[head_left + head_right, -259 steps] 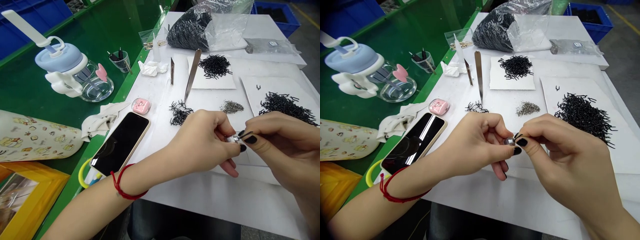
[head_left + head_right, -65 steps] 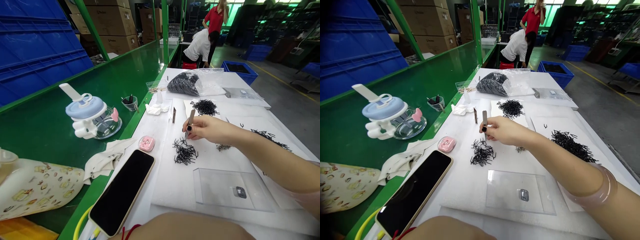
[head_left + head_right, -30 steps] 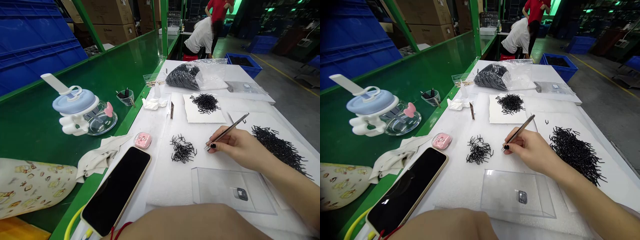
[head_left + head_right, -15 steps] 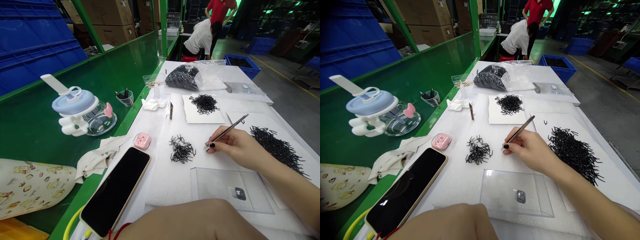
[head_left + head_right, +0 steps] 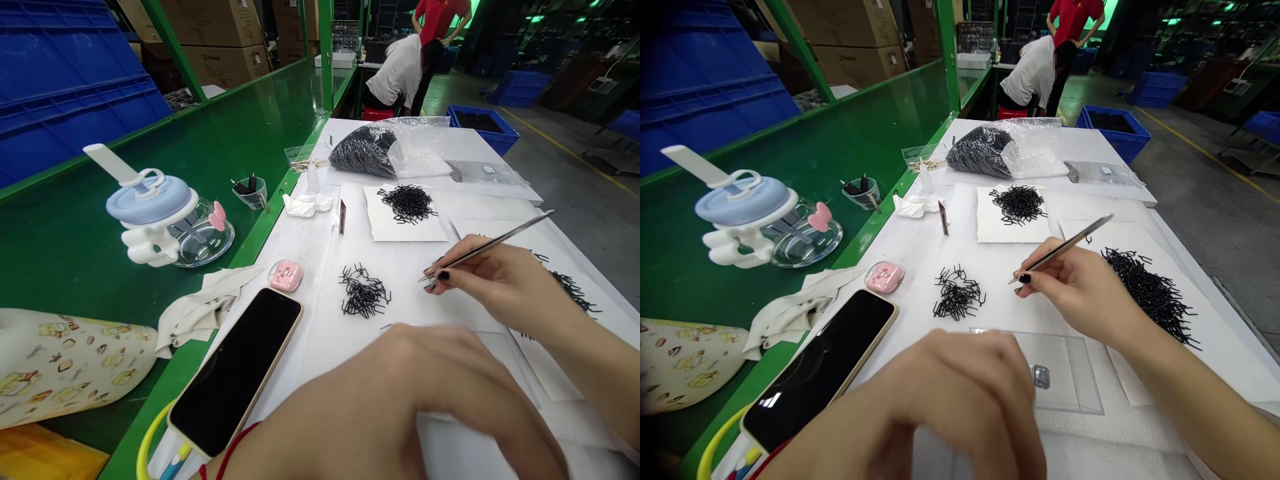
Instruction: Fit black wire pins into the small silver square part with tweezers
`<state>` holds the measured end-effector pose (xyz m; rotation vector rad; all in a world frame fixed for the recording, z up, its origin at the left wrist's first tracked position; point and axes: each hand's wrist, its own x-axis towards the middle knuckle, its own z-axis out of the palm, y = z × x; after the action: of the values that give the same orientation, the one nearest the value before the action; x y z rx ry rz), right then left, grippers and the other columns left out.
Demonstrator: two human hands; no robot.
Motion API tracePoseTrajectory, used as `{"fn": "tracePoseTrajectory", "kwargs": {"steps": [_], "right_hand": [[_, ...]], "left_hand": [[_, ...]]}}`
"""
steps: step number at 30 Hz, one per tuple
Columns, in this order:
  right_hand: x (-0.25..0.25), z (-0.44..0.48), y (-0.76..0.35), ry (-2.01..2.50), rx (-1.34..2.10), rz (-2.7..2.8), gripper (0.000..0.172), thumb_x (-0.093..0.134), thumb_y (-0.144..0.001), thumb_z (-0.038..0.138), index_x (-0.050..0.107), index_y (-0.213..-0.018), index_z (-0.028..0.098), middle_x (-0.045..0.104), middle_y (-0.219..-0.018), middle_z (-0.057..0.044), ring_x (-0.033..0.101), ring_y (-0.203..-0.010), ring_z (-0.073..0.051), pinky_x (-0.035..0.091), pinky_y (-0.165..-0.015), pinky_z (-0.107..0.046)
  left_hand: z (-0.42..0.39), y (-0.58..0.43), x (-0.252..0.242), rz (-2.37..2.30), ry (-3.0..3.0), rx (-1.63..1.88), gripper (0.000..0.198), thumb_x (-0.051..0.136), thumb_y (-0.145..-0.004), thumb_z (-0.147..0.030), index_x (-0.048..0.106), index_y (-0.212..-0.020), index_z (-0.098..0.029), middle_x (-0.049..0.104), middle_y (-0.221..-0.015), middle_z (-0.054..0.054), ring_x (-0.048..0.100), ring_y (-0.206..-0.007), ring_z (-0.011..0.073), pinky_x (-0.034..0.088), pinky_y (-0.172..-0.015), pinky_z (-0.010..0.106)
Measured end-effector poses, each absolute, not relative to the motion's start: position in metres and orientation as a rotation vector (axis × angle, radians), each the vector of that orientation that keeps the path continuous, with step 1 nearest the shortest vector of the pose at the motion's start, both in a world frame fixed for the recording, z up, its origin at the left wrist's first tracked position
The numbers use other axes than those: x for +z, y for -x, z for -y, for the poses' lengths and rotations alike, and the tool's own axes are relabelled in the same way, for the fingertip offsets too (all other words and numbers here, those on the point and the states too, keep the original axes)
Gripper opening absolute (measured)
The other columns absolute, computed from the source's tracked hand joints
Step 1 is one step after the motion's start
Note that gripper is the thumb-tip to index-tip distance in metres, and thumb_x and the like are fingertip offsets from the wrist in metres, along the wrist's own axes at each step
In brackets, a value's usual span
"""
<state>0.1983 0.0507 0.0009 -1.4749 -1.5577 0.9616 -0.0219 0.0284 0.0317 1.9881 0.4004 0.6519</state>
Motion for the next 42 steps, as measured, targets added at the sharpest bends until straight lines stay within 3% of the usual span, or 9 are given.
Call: {"fn": "tracePoseTrajectory", "kwargs": {"steps": [2, 3, 9, 19, 27, 42], "right_hand": [[0.011, -0.032, -0.202, 1.408, 0.855, 1.541, 0.011, 0.069, -0.081, 0.032, 0.065, -0.084, 0.022, 0.07, -0.082, -0.004, 0.071, -0.07, -0.017, 0.06, -0.063, -0.025], [0.015, -0.021, -0.204, 1.371, 0.807, 1.53, 0.008, 0.069, -0.081, 0.028, 0.064, -0.084, 0.023, 0.07, -0.085, -0.002, 0.07, -0.069, -0.014, 0.059, -0.061, -0.023], [0.012, 0.025, -0.208, 1.197, 0.796, 1.545, 0.008, 0.059, -0.086, 0.021, 0.054, -0.09, 0.026, 0.065, -0.084, 0.001, 0.062, -0.06, -0.009, 0.055, -0.052, -0.021], [-0.007, 0.028, -0.206, 1.111, 0.892, 1.6, 0.014, 0.056, -0.088, 0.013, 0.053, -0.091, 0.027, 0.063, -0.081, 0.002, 0.059, -0.06, -0.005, 0.052, -0.051, -0.014], [-0.009, 0.03, -0.204, 1.118, 0.845, 1.546, 0.016, 0.058, -0.086, 0.011, 0.055, -0.089, 0.027, 0.064, -0.083, 0.001, 0.061, -0.062, -0.007, 0.052, -0.049, -0.018], [-0.006, 0.031, -0.205, 1.135, 0.825, 1.568, 0.017, 0.058, -0.086, 0.014, 0.055, -0.093, 0.029, 0.064, -0.087, 0.002, 0.06, -0.061, -0.007, 0.047, -0.044, -0.02]], "left_hand": [[-0.034, 0.014, 0.032, -0.312, -1.965, 0.723, 0.01, 0.069, -0.079, -0.02, 0.065, -0.072, -0.014, 0.072, -0.078, -0.001, 0.067, -0.075, 0.0107, 0.05, -0.088, 0.024], [-0.037, 0.011, 0.031, -0.403, -1.99, 0.773, 0.009, 0.072, -0.074, -0.018, 0.065, -0.073, -0.013, 0.071, -0.078, 0.002, 0.065, -0.079, 0.0143, 0.048, -0.09, 0.03], [-0.039, 0.002, 0.017, -0.677, -2.198, 0.576, 0.032, 0.078, -0.069, -0.028, 0.068, -0.097, -0.017, 0.067, -0.103, 0.006, 0.049, -0.106, 0.0285, 0.038, -0.093, 0.048], [-0.04, -0.004, 0.006, -0.694, -2.183, 0.571, 0.012, 0.069, -0.074, -0.019, 0.07, -0.086, -0.018, 0.059, -0.116, 0.006, 0.044, -0.111, 0.0243, 0.034, -0.103, 0.043], [-0.043, -0.005, 0.007, -0.66, -2.203, 0.569, 0.011, 0.069, -0.074, -0.016, 0.068, -0.085, -0.016, 0.064, -0.107, 0.006, 0.048, -0.104, 0.0202, 0.037, -0.099, 0.035], [-0.043, -0.006, 0.006, -0.643, -2.254, 0.567, 0.01, 0.07, -0.075, -0.017, 0.067, -0.084, -0.016, 0.065, -0.106, 0.006, 0.052, -0.104, 0.0195, 0.039, -0.097, 0.034]]}}
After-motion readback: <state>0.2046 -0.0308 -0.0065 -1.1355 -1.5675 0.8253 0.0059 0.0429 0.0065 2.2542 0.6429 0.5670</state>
